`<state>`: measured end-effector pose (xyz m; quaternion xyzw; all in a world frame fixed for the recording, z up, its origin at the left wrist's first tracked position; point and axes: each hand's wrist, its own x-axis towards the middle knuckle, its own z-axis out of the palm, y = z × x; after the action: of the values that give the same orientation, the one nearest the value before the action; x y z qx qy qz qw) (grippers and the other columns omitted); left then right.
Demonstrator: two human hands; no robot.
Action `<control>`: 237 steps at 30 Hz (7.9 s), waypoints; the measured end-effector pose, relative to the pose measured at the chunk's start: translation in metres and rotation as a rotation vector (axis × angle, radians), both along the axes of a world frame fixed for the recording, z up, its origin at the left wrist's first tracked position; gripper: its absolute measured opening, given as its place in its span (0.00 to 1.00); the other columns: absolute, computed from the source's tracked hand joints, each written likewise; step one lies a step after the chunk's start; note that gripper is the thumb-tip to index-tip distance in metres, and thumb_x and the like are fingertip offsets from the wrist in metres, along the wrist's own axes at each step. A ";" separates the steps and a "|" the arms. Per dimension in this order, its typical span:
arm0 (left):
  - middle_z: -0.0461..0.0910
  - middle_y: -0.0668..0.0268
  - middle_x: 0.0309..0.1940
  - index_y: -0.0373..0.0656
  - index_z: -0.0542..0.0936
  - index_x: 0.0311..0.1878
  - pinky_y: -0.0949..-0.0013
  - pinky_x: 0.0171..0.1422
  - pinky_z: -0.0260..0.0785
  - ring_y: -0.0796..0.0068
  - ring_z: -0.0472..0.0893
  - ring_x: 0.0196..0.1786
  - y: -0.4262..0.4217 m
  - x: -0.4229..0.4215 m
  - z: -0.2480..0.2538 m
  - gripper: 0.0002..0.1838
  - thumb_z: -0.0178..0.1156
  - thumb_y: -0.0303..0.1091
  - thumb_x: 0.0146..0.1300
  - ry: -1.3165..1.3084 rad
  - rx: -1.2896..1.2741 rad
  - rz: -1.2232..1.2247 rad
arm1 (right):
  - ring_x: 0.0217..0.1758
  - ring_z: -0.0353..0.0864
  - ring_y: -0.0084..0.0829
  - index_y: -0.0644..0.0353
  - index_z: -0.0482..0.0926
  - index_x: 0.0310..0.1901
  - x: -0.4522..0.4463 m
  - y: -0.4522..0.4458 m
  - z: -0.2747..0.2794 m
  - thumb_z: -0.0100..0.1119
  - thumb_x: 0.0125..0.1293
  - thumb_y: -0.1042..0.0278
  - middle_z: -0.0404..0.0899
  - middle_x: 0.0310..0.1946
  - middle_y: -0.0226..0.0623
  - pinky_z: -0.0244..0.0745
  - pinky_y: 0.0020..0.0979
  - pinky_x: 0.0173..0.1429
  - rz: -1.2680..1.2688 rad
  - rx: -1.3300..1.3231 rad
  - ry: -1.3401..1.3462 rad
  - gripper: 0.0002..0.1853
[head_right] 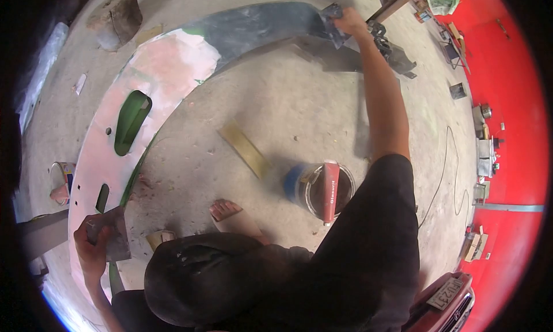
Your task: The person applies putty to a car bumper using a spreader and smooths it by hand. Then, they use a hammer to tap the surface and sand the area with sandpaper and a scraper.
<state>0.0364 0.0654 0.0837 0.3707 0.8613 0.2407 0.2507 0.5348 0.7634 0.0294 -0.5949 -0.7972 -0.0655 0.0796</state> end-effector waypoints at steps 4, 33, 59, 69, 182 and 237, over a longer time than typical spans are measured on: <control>0.75 0.58 0.46 0.42 0.80 0.56 0.65 0.52 0.69 0.67 0.77 0.46 0.002 0.006 0.013 0.19 0.68 0.27 0.62 0.029 -0.099 -0.044 | 0.53 0.83 0.54 0.65 0.84 0.45 0.021 0.001 0.028 0.65 0.55 0.46 0.83 0.47 0.57 0.78 0.46 0.57 -0.102 -0.053 0.133 0.28; 0.74 0.59 0.45 0.41 0.80 0.56 0.67 0.49 0.70 0.68 0.77 0.44 0.010 0.007 0.009 0.19 0.66 0.21 0.61 0.071 -0.055 -0.080 | 0.47 0.85 0.51 0.57 0.87 0.37 -0.043 0.002 0.010 0.69 0.55 0.44 0.86 0.36 0.52 0.78 0.46 0.55 0.136 0.032 0.107 0.22; 0.75 0.60 0.46 0.44 0.81 0.55 0.66 0.54 0.71 0.67 0.77 0.48 -0.005 0.005 0.010 0.18 0.67 0.24 0.61 0.089 0.011 -0.030 | 0.46 0.83 0.60 0.66 0.85 0.40 -0.059 -0.014 0.002 0.66 0.58 0.44 0.83 0.36 0.61 0.78 0.49 0.50 0.160 0.106 -0.007 0.27; 0.81 0.62 0.49 0.36 0.76 0.60 0.71 0.58 0.68 0.75 0.78 0.52 -0.073 -0.059 0.037 0.17 0.58 0.35 0.73 -0.028 0.212 0.145 | 0.47 0.85 0.24 0.57 0.80 0.53 -0.128 -0.144 0.193 0.65 0.69 0.61 0.85 0.44 0.29 0.79 0.31 0.51 0.268 -0.499 1.591 0.15; 0.73 0.55 0.22 0.39 0.72 0.34 0.55 0.37 0.71 0.44 0.75 0.28 0.470 0.352 -0.131 0.18 0.52 0.43 0.75 0.474 1.292 -0.562 | 0.49 0.76 0.23 0.67 0.79 0.53 0.182 -0.464 -0.013 0.63 0.71 0.57 0.80 0.48 0.32 0.70 0.29 0.57 -0.730 0.191 2.138 0.20; 0.57 0.73 0.17 0.46 0.63 0.30 0.77 0.15 0.50 0.81 0.53 0.15 0.438 0.413 -0.214 0.22 0.35 0.47 0.81 -2.372 0.318 0.220 | 0.47 0.76 0.22 0.67 0.76 0.52 0.165 -0.462 0.026 0.64 0.71 0.52 0.77 0.46 0.32 0.73 0.29 0.52 -0.669 0.344 1.997 0.23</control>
<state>0.4495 0.5038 -0.1303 -0.1304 0.0819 0.5557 0.8170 0.6998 0.3016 0.0559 -0.5485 -0.1469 0.3216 0.7577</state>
